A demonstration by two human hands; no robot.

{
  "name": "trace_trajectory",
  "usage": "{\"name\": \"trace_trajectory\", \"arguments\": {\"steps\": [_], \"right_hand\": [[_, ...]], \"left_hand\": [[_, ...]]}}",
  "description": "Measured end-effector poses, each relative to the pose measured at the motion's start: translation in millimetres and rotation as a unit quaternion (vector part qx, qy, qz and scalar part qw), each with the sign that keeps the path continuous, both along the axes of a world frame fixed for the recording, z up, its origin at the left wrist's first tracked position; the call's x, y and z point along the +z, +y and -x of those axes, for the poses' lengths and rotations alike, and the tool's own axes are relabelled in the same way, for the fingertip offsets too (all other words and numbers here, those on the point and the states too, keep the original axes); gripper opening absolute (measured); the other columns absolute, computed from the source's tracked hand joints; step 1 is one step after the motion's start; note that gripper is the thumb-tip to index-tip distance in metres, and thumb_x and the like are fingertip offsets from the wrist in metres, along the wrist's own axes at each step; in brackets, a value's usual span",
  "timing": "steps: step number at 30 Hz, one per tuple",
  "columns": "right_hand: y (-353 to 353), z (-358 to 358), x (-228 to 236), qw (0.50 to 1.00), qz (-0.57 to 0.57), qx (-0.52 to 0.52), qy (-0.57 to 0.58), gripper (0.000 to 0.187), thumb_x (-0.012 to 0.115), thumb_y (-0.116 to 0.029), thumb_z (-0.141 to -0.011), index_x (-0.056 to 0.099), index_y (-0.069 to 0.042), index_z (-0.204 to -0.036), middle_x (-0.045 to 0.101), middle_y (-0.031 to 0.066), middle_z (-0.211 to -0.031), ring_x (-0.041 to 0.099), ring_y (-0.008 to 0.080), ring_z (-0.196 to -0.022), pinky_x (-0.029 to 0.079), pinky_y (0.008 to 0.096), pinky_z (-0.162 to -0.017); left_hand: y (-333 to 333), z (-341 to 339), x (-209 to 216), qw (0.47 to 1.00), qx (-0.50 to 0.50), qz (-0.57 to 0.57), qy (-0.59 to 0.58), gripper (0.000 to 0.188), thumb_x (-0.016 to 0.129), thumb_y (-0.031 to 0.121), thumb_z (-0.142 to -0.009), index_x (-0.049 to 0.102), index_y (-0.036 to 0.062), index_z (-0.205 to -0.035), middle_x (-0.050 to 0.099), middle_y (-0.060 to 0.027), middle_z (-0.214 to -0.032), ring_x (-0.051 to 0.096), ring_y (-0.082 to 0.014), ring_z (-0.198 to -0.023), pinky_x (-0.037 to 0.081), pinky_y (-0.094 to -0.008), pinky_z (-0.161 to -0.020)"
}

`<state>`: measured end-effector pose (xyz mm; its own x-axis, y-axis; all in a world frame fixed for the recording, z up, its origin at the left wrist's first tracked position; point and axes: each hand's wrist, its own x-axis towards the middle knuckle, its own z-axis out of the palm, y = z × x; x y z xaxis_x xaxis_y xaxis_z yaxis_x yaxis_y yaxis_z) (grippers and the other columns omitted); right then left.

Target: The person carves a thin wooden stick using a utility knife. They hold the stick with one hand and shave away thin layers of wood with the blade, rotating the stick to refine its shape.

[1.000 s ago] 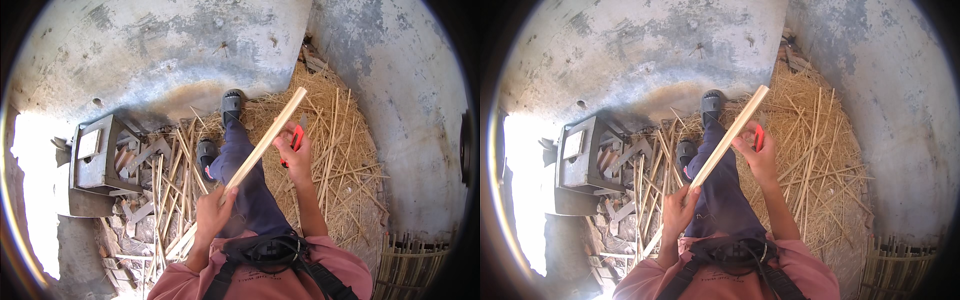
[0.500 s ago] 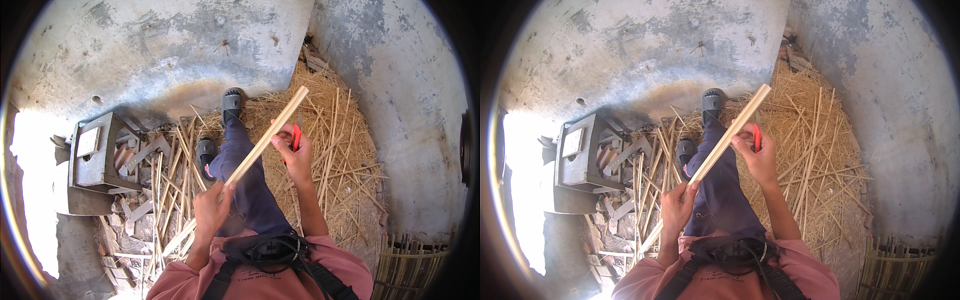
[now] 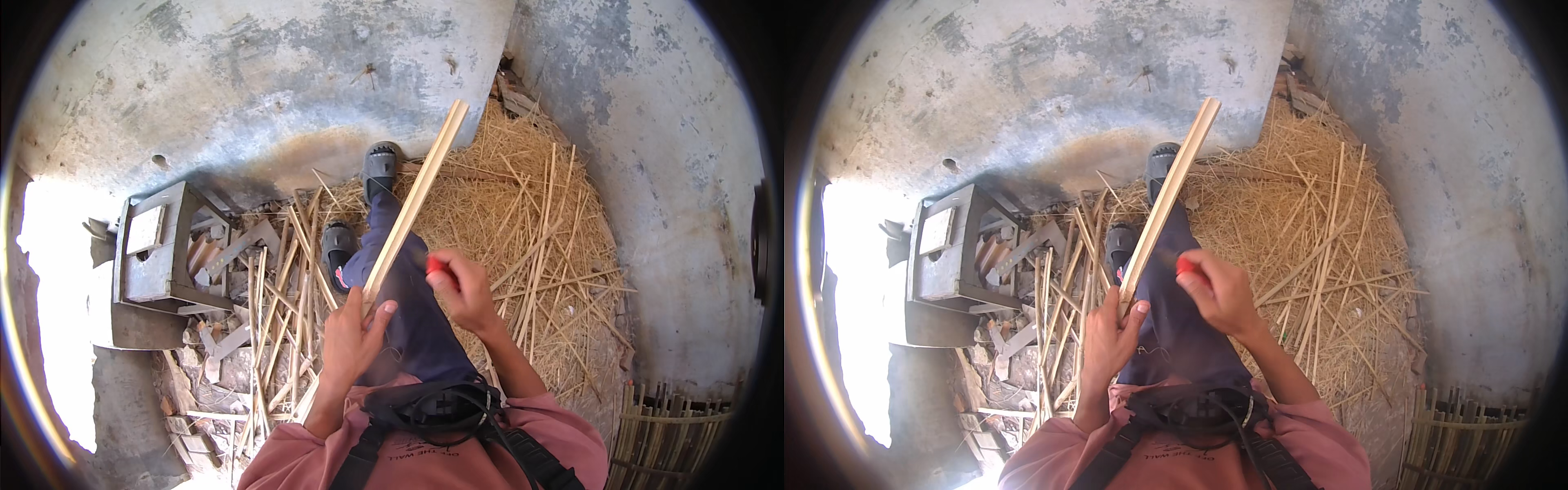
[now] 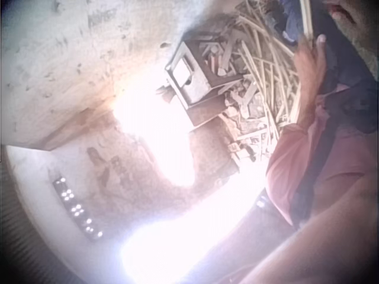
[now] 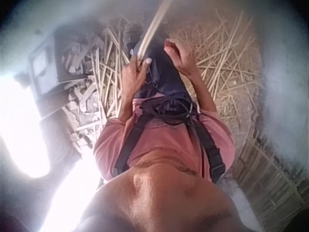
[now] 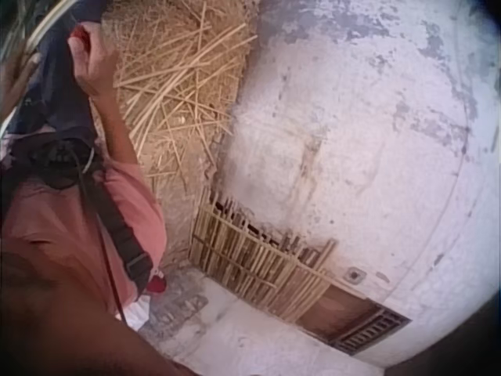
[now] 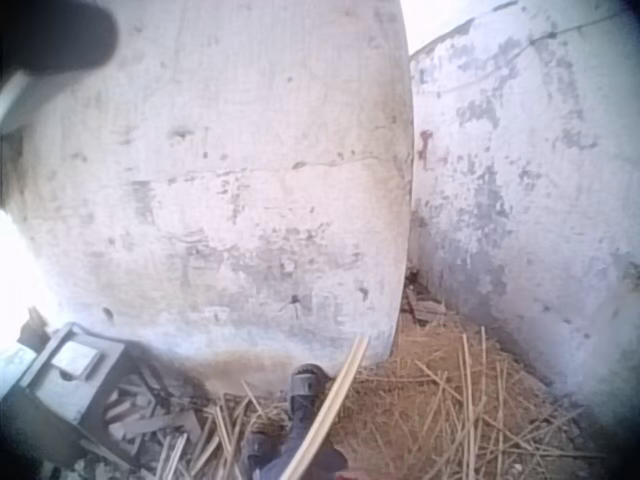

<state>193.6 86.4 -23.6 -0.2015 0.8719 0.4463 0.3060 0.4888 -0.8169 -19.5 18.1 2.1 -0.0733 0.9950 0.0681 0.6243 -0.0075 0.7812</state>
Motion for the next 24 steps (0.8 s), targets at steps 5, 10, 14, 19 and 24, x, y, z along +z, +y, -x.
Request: {"name": "trace_trajectory", "arguments": {"steps": [5,10,14,19,24], "right_hand": [[-16.0,9.7,2.0,0.994,-0.067,0.032,-0.085,0.029,0.077,-0.027,-0.095,0.075,-0.008,-0.117,0.072,0.007,-0.085,0.069,0.0254,-0.065,0.052,0.0362,-0.057],[-21.1,11.5,1.4,0.989,-0.082,0.022,-0.119,0.03,0.078,-0.029,-0.094,0.077,-0.01,-0.118,0.073,0.0056,-0.084,0.069,0.0249,-0.063,0.053,0.0367,-0.055],[-23.1,14.2,-0.8,0.99,-0.088,0.009,-0.11,0.03,0.078,-0.028,-0.094,0.078,-0.011,-0.119,0.072,0.0049,-0.083,0.069,0.0244,-0.061,0.053,0.0363,-0.053],[-26.3,16.9,3.8,0.99,-0.077,-0.014,-0.117,0.031,0.079,-0.027,-0.094,0.078,-0.012,-0.12,0.071,0.0044,-0.081,0.068,0.0241,-0.06,0.053,0.0358,-0.053],[-28.1,17.5,7.0,0.988,-0.079,-0.025,-0.132,0.03,0.079,-0.028,-0.093,0.079,-0.013,-0.12,0.069,0.004,-0.077,0.067,0.0241,-0.059,0.053,0.0359,-0.053]], "left_hand": [[3.2,-1.6,-1.6,1.0,-0.017,-0.019,-0.011,0.037,0.076,0.027,-0.1,0.055,-0.0011,-0.089,0.053,-0.0162,-0.058,0.054,-0.0358,-0.05,0.039,-0.0442,-0.052],[2.3,-3.5,0.5,1.0,-0.01,-0.012,-0.021,0.038,0.078,0.026,-0.1,0.055,-0.0015,-0.088,0.055,-0.0147,-0.059,0.054,-0.0306,-0.049,0.04,-0.0416,-0.052],[2.9,-5.5,-0.8,0.999,-0.001,-0.03,-0.039,0.038,0.079,0.025,-0.099,0.054,-0.001,-0.088,0.055,-0.0123,-0.059,0.054,-0.0251,-0.049,0.04,-0.0391,-0.051],[4.1,-7.0,-2.8,0.998,0.008,-0.047,-0.043,0.039,0.079,0.025,-0.099,0.054,-0.0005,-0.087,0.052,-0.0097,-0.055,0.051,-0.0204,-0.046,0.038,-0.0376,-0.048],[2.0,-10.3,-1.6,0.997,0.023,-0.048,-0.054,0.038,0.079,0.026,-0.1,0.056,-0.0009,-0.086,0.054,-0.0108,-0.055,0.053,-0.0219,-0.044,0.038,-0.0367,-0.047]]}}
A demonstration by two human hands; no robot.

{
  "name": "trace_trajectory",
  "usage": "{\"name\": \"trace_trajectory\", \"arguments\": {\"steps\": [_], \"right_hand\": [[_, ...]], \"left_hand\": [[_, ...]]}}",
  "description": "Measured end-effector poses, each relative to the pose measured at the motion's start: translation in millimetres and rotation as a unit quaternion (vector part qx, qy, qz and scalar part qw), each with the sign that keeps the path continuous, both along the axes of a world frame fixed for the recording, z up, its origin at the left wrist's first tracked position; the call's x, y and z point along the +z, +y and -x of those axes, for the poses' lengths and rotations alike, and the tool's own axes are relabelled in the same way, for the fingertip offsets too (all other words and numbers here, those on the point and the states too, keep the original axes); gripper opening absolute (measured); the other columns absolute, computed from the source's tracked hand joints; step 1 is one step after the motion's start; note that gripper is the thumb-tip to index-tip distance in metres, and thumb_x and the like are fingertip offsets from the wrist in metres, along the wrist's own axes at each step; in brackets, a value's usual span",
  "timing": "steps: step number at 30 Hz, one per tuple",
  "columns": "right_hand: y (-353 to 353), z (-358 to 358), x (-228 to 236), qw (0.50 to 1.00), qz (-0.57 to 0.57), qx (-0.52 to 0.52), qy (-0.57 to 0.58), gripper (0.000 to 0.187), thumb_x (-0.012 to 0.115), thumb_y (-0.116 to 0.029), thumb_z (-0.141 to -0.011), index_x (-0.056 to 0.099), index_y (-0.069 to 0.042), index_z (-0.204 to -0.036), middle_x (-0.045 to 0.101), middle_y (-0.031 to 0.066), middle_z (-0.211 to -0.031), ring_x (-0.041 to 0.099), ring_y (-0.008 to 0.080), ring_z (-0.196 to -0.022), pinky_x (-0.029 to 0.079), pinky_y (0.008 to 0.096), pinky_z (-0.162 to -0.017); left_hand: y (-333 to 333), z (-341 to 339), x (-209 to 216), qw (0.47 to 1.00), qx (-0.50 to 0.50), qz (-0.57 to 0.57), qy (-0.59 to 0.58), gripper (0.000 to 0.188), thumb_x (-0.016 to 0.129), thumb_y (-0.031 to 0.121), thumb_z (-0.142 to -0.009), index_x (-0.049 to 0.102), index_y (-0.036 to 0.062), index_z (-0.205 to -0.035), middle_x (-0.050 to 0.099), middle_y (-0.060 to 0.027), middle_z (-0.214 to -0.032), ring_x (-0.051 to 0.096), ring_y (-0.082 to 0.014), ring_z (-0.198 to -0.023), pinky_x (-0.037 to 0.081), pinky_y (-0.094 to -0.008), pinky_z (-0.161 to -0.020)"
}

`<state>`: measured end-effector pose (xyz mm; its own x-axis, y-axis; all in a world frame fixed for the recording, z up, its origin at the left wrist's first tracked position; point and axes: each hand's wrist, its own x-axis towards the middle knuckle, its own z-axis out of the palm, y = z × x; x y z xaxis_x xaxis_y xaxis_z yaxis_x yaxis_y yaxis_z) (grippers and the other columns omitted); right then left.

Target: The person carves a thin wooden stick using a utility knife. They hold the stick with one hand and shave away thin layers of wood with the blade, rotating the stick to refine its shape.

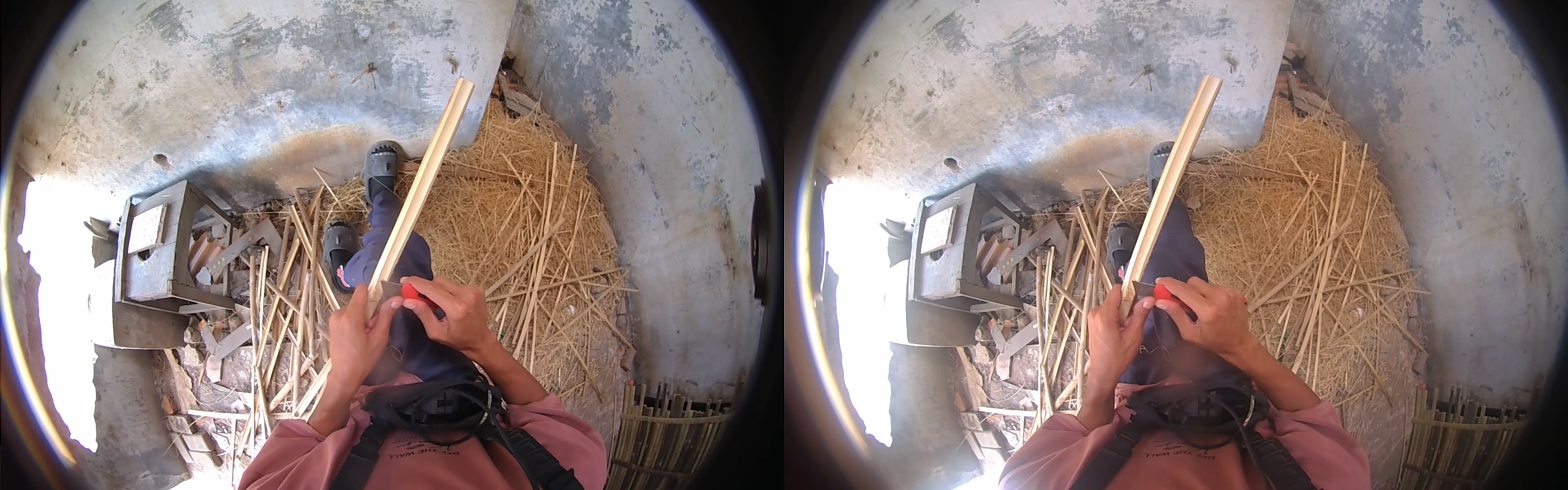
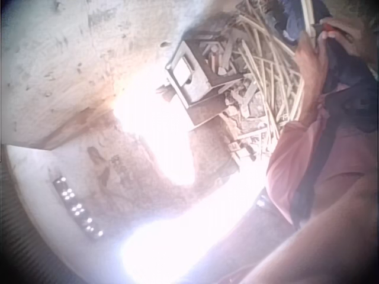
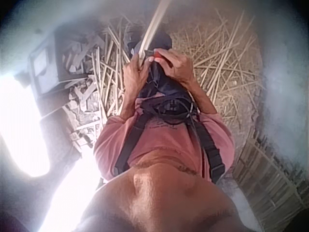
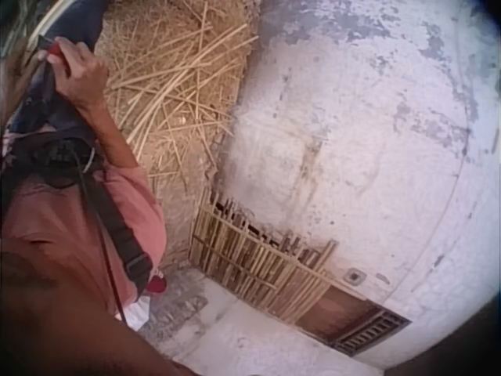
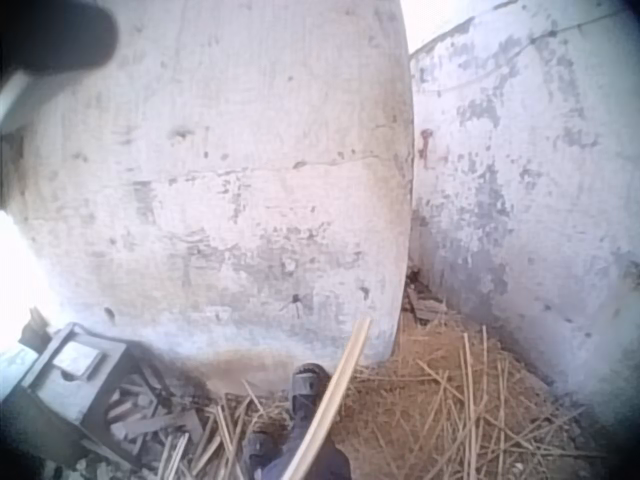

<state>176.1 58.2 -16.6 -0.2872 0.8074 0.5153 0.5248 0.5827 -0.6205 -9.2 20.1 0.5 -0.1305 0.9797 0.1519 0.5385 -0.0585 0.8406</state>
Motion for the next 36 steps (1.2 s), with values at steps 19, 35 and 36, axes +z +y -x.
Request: {"name": "trace_trajectory", "arguments": {"steps": [19,35,36], "right_hand": [[2.2,-6.5,4.1,0.999,-0.021,-0.012,-0.029,0.031,0.081,-0.028,-0.091,0.08,-0.015,-0.12,0.065,0.0029,-0.073,0.065,0.0232,-0.056,0.051,0.036,-0.052],[16.1,-10.8,6.8,0.999,-0.032,-0.021,-0.008,0.029,0.082,-0.03,-0.091,0.081,-0.015,-0.116,0.067,0.0029,-0.073,0.064,0.0226,-0.055,0.05,0.0355,-0.051],[18.4,-11.3,7.5,0.999,-0.029,-0.025,-0.003,0.029,0.082,-0.03,-0.091,0.081,-0.015,-0.116,0.068,0.0029,-0.074,0.064,0.0225,-0.055,0.05,0.0352,-0.051]], "left_hand": [[-2.7,-4.5,0.1,1.0,0.016,0.014,-0.001,0.038,0.083,0.028,-0.097,0.059,-0.0005,-0.085,0.06,-0.0103,-0.059,0.059,-0.0184,-0.047,0.042,-0.0341,-0.049],[-7.5,-1.5,4.0,0.998,0.004,0.051,0.026,0.042,0.077,0.037,-0.1,0.06,-0.0006,-0.092,0.063,-0.0194,-0.064,0.067,-0.0396,-0.06,0.047,-0.0448,-0.051],[-8.8,-1.6,-2.5,0.999,0.008,0.029,0.03,0.041,0.077,0.036,-0.101,0.061,-0.0012,-0.091,0.06,-0.0164,-0.06,0.064,-0.0332,-0.054,0.044,-0.0414,-0.05]]}}
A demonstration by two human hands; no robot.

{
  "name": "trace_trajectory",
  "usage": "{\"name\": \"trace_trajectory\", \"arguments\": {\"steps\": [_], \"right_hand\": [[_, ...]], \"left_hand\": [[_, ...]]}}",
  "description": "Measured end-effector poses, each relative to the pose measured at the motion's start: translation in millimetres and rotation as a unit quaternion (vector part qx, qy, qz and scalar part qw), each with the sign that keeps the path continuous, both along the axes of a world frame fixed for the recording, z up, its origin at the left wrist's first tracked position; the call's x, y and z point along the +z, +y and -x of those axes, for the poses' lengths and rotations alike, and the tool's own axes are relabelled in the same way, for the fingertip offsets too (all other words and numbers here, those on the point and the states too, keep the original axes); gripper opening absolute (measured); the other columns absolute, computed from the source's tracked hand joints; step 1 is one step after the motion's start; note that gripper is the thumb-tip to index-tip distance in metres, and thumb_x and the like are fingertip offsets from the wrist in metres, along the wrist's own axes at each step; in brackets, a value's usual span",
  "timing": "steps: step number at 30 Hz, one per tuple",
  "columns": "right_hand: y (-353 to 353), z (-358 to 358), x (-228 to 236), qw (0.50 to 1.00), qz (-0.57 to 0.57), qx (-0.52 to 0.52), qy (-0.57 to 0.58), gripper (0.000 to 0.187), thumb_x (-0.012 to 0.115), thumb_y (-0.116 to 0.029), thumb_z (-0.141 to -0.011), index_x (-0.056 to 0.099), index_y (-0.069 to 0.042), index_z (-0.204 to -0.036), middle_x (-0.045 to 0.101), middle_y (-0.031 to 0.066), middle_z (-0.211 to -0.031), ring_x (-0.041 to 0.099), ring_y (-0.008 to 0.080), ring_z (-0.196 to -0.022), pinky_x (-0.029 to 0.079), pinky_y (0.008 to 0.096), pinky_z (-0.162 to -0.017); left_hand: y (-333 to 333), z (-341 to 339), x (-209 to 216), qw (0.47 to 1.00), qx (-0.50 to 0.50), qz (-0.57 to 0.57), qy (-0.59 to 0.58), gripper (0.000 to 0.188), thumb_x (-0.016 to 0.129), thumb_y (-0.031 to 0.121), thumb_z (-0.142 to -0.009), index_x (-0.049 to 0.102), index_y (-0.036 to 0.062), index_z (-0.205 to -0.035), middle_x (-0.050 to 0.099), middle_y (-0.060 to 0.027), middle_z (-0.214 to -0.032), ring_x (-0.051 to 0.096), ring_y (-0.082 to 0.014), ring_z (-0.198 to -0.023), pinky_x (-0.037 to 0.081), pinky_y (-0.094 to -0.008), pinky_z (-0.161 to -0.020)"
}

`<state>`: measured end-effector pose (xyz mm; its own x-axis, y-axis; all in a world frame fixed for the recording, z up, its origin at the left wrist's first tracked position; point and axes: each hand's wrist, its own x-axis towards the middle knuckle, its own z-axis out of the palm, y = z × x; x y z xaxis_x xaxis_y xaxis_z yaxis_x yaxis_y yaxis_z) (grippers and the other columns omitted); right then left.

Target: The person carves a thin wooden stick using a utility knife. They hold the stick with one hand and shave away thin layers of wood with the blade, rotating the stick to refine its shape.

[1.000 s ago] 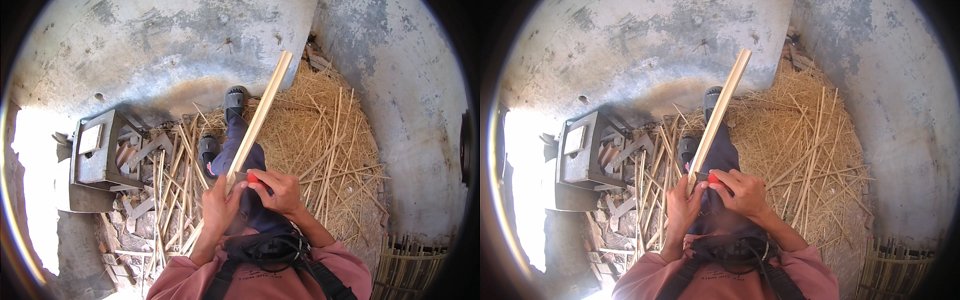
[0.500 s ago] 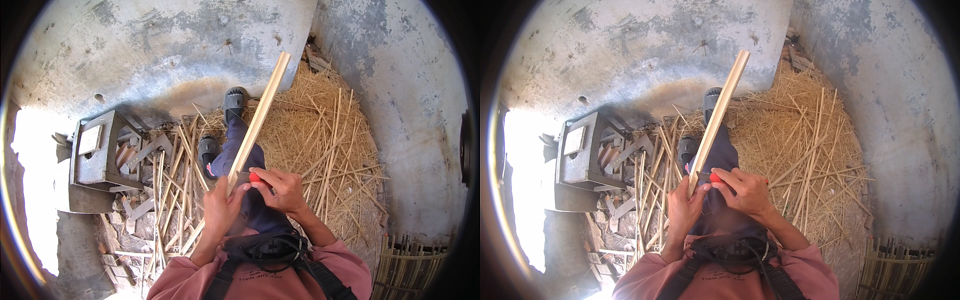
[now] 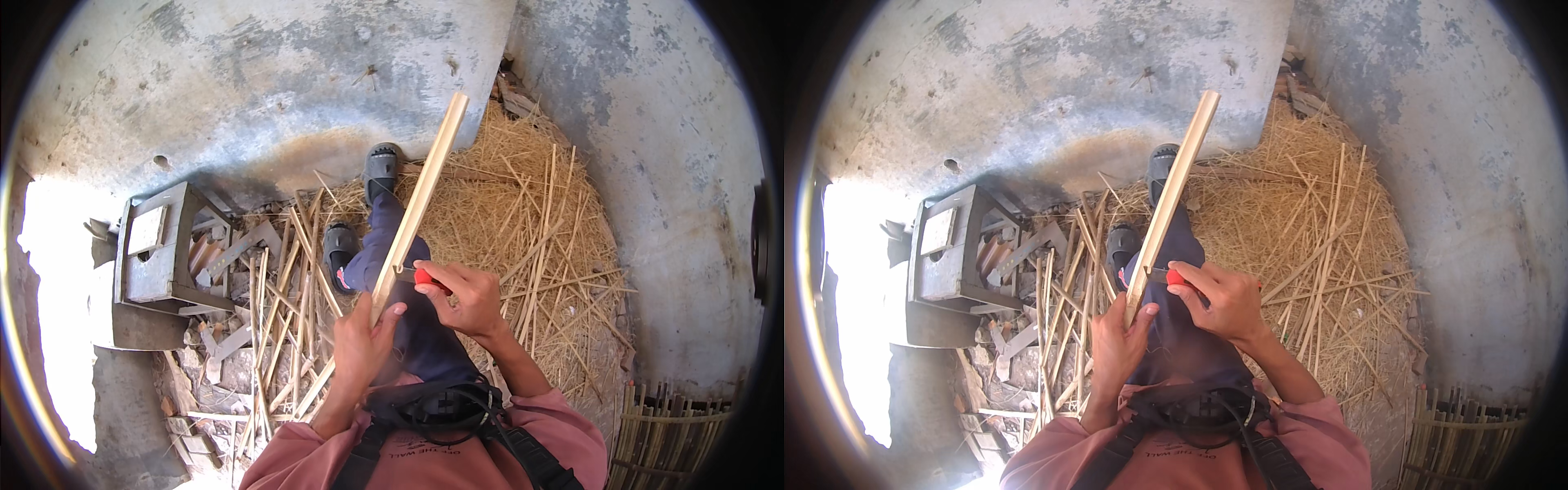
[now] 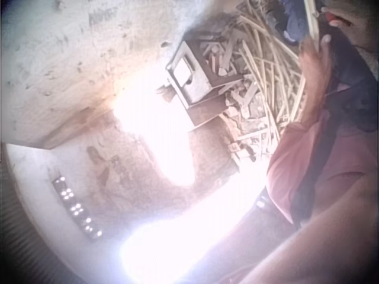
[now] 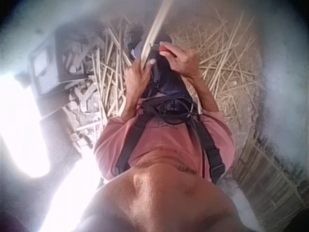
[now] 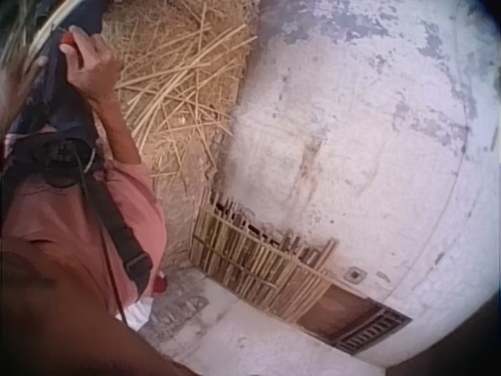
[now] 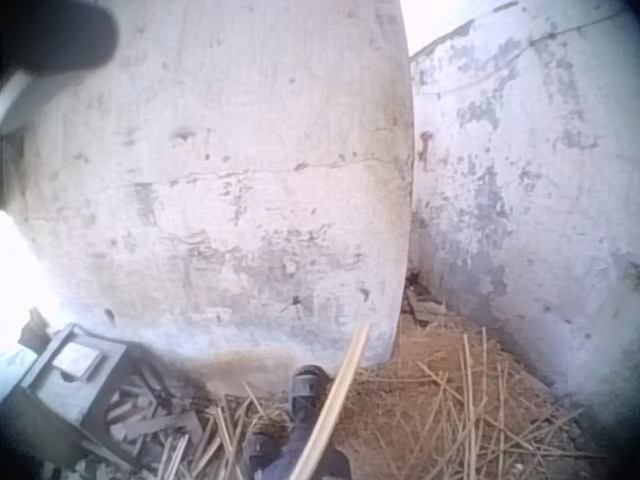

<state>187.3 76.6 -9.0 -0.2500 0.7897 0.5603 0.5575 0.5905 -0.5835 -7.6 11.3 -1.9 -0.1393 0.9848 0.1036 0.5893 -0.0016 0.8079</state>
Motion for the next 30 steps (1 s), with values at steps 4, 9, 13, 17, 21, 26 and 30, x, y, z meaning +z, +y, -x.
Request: {"name": "trace_trajectory", "arguments": {"steps": [4,9,13,17,21,26,30], "right_hand": [[1.8,-1.6,-0.5,1.0,0.002,0.012,-0.014,0.028,0.082,-0.03,-0.091,0.081,-0.015,-0.115,0.07,0.0028,-0.076,0.066,0.022,-0.057,0.051,0.0343,-0.051],[5.1,0.7,-3.6,0.999,0.01,0.03,0.013,0.027,0.081,-0.03,-0.092,0.081,-0.015,-0.115,0.07,0.0027,-0.075,0.066,0.022,-0.056,0.05,0.0346,-0.051],[6.2,2.1,-4.1,0.999,0.016,0.027,0.01,0.027,0.082,-0.03,-0.092,0.082,-0.015,-0.115,0.069,0.0027,-0.074,0.065,0.0219,-0.056,0.05,0.0347,-0.051],[9.2,1.0,-3.0,1.0,0.006,0.026,-0.001,0.027,0.082,-0.028,-0.091,0.081,-0.015,-0.115,0.07,0.0033,-0.075,0.065,0.0209,-0.056,0.05,0.0339,-0.051],[19.4,-3.0,2.5,0.999,0.014,0.002,0.052,0.027,0.082,-0.024,-0.091,0.081,-0.013,-0.115,0.075,0.0049,-0.082,0.068,0.0185,-0.059,0.051,0.0323,-0.053],[25.2,-6.6,7.7,0.999,0.031,0.019,0.023,0.027,0.083,-0.024,-0.091,0.081,-0.01,-0.114,0.079,0.0066,-0.088,0.071,0.0177,-0.061,0.054,0.0309,-0.056],[29.6,-8.3,5.0,0.998,0.022,0.033,0.045,0.028,0.083,-0.023,-0.091,0.081,-0.01,-0.115,0.08,0.0073,-0.091,0.071,0.0177,-0.063,0.055,0.0305,-0.057]], "left_hand": [[-3.7,1.6,1.1,1.0,-0.002,0.021,-0.005,0.04,0.07,0.036,-0.104,0.058,-0.0006,-0.095,0.062,-0.0276,-0.066,0.065,-0.0535,-0.068,0.046,-0.0552,-0.057],[-6.4,3.7,-7.5,0.999,0.013,0.018,-0.024,0.037,0.062,0.034,-0.109,0.058,0.0001,-0.095,0.059,-0.0274,-0.063,0.061,-0.0527,-0.062,0.043,-0.0555,-0.055],[-6.3,5.1,-9.7,1.0,0.011,0.004,-0.028,0.037,0.058,0.033,-0.111,0.058,0.0004,-0.095,0.057,-0.0268,-0.062,0.059,-0.0521,-0.06,0.041,-0.0551,-0.054],[-6.8,5.1,-6.4,0.999,0.013,0.016,-0.025,0.037,0.058,0.034,-0.111,0.059,0.0004,-0.095,0.058,-0.0266,-0.062,0.059,-0.0521,-0.06,0.041,-0.055,-0.055],[-11.4,3.7,-6.5,0.999,0.014,0.02,-0.025,0.037,0.058,0.034,-0.111,0.059,0.0006,-0.095,0.059,-0.0265,-0.063,0.06,-0.0517,-0.06,0.041,-0.0555,-0.055],[-15.1,6.7,-6.9,0.999,0.01,0.031,-0.017,0.037,0.057,0.034,-0.111,0.06,0.0006,-0.096,0.058,-0.0261,-0.062,0.061,-0.0502,-0.06,0.041,-0.0555,-0.055],[-17.4,7.3,-6.1,0.999,0.007,0.025,-0.018,0.037,0.057,0.035,-0.112,0.06,0.001,-0.095,0.057,-0.0258,-0.06,0.061,-0.0492,-0.059,0.04,-0.0555,-0.054]]}}
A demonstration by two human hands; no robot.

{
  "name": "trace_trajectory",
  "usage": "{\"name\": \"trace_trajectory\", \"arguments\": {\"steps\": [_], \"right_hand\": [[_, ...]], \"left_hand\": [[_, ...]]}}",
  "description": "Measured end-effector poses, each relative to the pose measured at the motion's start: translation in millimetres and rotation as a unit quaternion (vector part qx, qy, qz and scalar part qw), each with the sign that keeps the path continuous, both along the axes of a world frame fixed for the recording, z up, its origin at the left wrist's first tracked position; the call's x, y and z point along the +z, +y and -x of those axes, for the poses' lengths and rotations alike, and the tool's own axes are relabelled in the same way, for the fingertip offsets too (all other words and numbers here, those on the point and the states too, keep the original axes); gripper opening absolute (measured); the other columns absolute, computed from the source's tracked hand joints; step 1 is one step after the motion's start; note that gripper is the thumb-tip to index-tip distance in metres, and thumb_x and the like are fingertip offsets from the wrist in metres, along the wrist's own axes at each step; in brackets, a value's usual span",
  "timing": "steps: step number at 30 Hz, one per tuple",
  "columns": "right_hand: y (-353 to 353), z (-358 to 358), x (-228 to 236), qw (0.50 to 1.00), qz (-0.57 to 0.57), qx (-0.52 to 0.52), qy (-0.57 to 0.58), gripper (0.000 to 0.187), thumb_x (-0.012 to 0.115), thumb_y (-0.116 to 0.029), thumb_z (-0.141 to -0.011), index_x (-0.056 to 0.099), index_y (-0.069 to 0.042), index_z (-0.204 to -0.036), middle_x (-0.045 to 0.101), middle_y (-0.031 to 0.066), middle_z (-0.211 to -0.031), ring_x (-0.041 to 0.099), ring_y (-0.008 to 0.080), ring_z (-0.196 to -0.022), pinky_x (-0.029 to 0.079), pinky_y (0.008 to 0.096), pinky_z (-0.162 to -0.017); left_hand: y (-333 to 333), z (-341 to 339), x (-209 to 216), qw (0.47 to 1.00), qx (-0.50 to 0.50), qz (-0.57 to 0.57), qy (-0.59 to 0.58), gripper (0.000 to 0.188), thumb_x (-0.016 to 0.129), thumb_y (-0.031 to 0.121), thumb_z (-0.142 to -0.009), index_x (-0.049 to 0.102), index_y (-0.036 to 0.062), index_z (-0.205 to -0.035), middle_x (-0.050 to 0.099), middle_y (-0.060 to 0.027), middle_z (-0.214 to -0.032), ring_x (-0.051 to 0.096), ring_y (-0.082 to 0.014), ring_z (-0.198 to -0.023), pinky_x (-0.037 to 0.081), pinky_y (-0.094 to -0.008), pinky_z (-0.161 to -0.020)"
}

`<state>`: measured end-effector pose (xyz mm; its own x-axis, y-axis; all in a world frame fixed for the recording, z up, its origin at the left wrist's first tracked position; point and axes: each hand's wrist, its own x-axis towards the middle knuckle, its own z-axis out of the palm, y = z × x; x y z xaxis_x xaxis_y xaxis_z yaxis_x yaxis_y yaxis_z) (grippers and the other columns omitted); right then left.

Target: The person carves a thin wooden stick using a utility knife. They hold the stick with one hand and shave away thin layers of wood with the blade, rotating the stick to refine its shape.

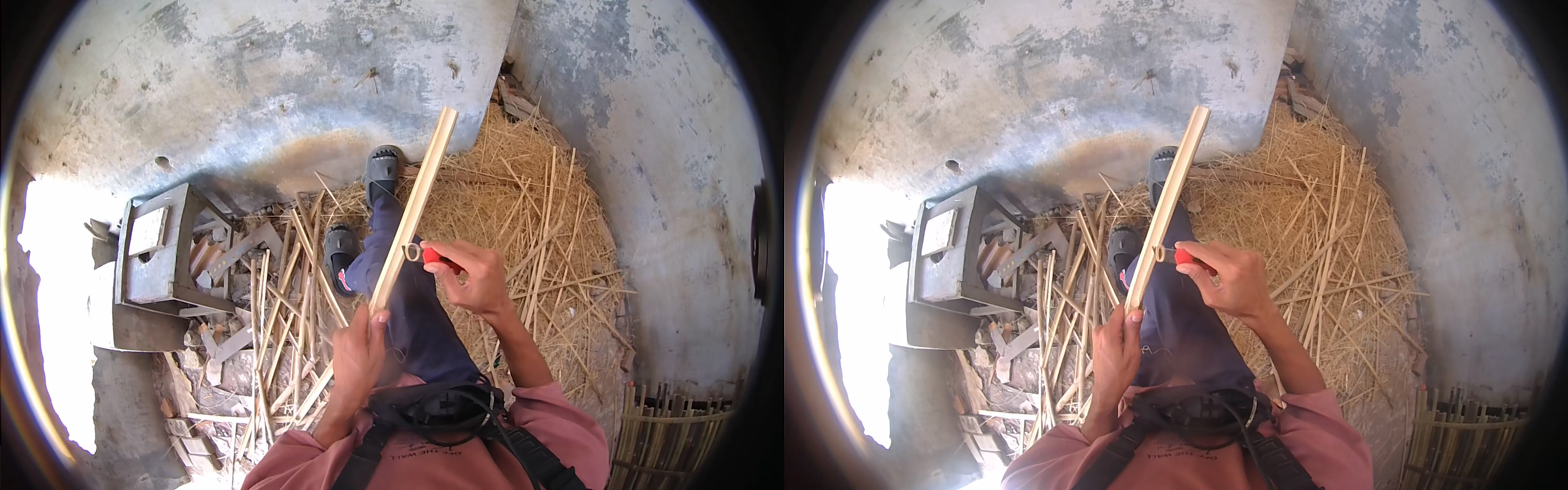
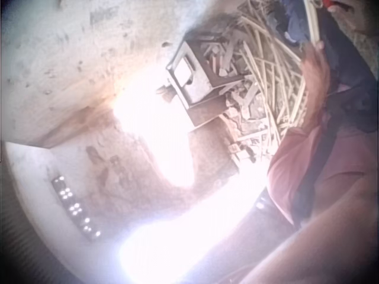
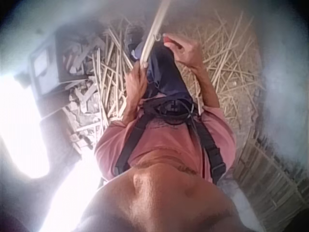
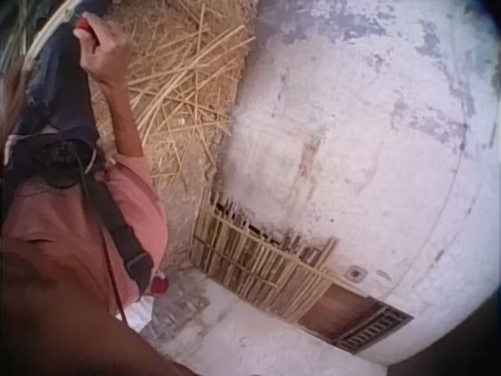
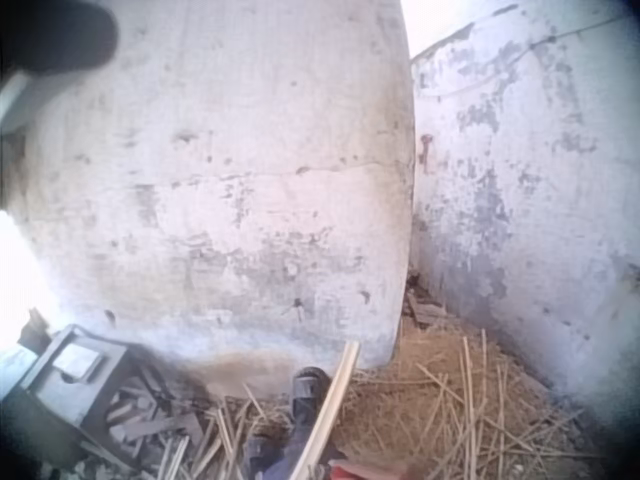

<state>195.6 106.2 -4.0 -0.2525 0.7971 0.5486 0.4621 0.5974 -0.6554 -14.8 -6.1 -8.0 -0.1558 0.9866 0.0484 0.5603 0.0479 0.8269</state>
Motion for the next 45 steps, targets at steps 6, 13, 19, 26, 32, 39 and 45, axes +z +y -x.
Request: {"name": "trace_trajectory", "arguments": {"steps": [6,13,19,26,32,39,45], "right_hand": [[5.4,-4.1,7.6,1.0,0.013,0.007,-0.015,0.027,0.083,-0.023,-0.091,0.081,-0.009,-0.114,0.08,0.0085,-0.094,0.072,0.0187,-0.063,0.056,0.0306,-0.057],[38.8,-35.4,6.9,0.997,0.034,-0.073,-0.006,0.026,0.075,-0.025,-0.099,0.081,-0.008,-0.118,0.08,0.0074,-0.089,0.065,0.0112,-0.059,0.046,0.0267,-0.051],[55.2,-41.6,8.9,0.999,0.026,-0.042,-0.006,0.029,0.074,-0.028,-0.101,0.081,-0.005,-0.115,0.077,0.0059,-0.083,0.057,0.0103,-0.057,0.042,0.0269,-0.051],[129.8,-98.9,-9.8,0.97,0.129,-0.205,0.024,0.039,0.069,-0.035,-0.104,0.078,-0.001,-0.123,0.071,0.0042,-0.076,0.056,0.012,-0.06,0.042,0.0281,-0.057],[133.8,-158.6,-39.6,0.939,0.183,-0.273,-0.104,0.041,0.065,-0.036,-0.106,0.076,0.0,-0.124,0.068,0.008,-0.08,0.06,0.0161,-0.072,0.046,0.0326,-0.069],[83.8,-127.0,-46.7,0.931,0.272,-0.122,0.212,0.044,0.068,-0.034,-0.105,0.064,-0.004,-0.136,0.061,-0.0038,-0.08,0.049,0.0068,-0.062,0.041,0.0263,-0.058],[34.6,-42.7,-12.0,0.896,0.29,0.083,0.326,0.048,0.071,-0.027,-0.104,0.061,-0.004,-0.145,0.061,-0.0065,-0.084,0.041,0.0004,-0.058,0.032,0.0195,-0.05]], "left_hand": [[-3.1,1.0,-2.7,1.0,-0.002,0.006,-0.006,0.037,0.057,0.035,-0.112,0.06,0.0016,-0.095,0.057,-0.0256,-0.06,0.061,-0.0486,-0.058,0.04,-0.0556,-0.054],[-18.9,0.5,-11.0,0.999,-0.02,0.04,0.014,0.034,0.059,0.03,-0.11,0.06,0.0007,-0.095,0.059,-0.0269,-0.063,0.062,-0.0494,-0.06,0.041,-0.0558,-0.055],[-23.0,2.9,-7.0,0.999,-0.022,0.04,0.009,0.03,0.06,0.027,-0.109,0.063,-0.0012,-0.098,0.06,-0.0279,-0.065,0.063,-0.0499,-0.063,0.043,-0.0548,-0.056],[-43.0,9.1,-1.9,0.996,-0.051,0.076,0.004,0.028,0.06,0.024,-0.108,0.063,-0.0013,-0.097,0.059,-0.0267,-0.064,0.063,-0.0489,-0.06,0.043,-0.0543,-0.056],[-29.8,24.0,-7.7,0.993,-0.03,0.102,-0.049,0.033,0.058,0.026,-0.11,0.061,-0.0018,-0.092,0.054,-0.0223,-0.06,0.056,-0.041,-0.052,0.038,-0.05,-0.053],[-12.1,22.6,-14.4,0.991,-0.04,0.095,-0.084,0.041,0.056,0.031,-0.112,0.06,-0.0028,-0.088,0.05,-0.0165,-0.06,0.049,-0.0247,-0.054,0.038,-0.0429,-0.054],[3.5,17.5,-9.3,0.95,-0.083,0.181,-0.24,0.048,0.051,0.036,-0.115,0.057,0.0013,-0.083,0.048,0.0001,-0.065,0.043,-0.0103,-0.062,0.037,-0.0322,-0.057]]}}
